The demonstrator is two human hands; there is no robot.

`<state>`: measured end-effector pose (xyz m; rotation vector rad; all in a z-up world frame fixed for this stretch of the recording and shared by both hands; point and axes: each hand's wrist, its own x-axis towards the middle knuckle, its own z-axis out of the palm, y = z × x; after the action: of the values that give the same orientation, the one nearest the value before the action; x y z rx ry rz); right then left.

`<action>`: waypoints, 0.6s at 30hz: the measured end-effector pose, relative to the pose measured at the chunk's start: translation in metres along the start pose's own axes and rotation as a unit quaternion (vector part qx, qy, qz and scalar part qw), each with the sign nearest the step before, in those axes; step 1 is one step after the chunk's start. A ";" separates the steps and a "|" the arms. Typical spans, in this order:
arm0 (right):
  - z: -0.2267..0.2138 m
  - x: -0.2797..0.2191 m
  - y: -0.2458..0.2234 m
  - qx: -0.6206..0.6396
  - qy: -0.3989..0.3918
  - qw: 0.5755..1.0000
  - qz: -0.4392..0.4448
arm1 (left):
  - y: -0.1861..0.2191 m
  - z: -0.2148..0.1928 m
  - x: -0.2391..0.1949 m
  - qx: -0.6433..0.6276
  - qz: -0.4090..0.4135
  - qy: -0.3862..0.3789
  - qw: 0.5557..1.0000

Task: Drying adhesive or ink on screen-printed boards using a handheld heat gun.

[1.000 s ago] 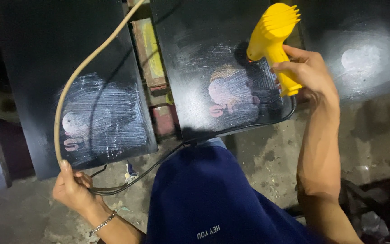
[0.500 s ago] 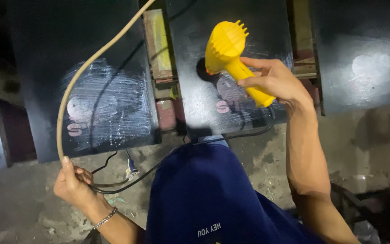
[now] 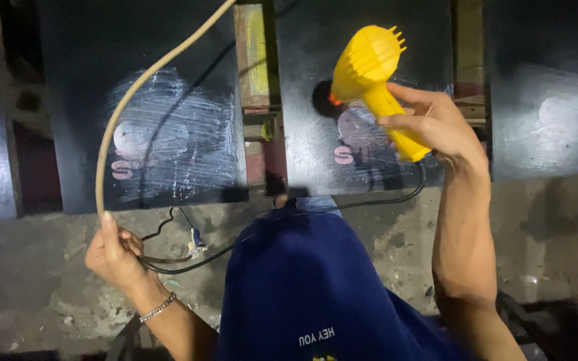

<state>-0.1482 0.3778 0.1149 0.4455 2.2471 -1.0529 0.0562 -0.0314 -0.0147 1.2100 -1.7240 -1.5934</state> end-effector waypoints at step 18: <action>-0.010 -0.012 0.023 -0.126 0.003 0.992 0.029 | -0.013 -0.003 -0.007 0.031 -0.003 0.031 0.999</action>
<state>-0.1305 0.3997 0.1146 0.4025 2.3186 -0.7251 0.0654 -0.0262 -0.0249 1.2828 -1.7435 -1.5003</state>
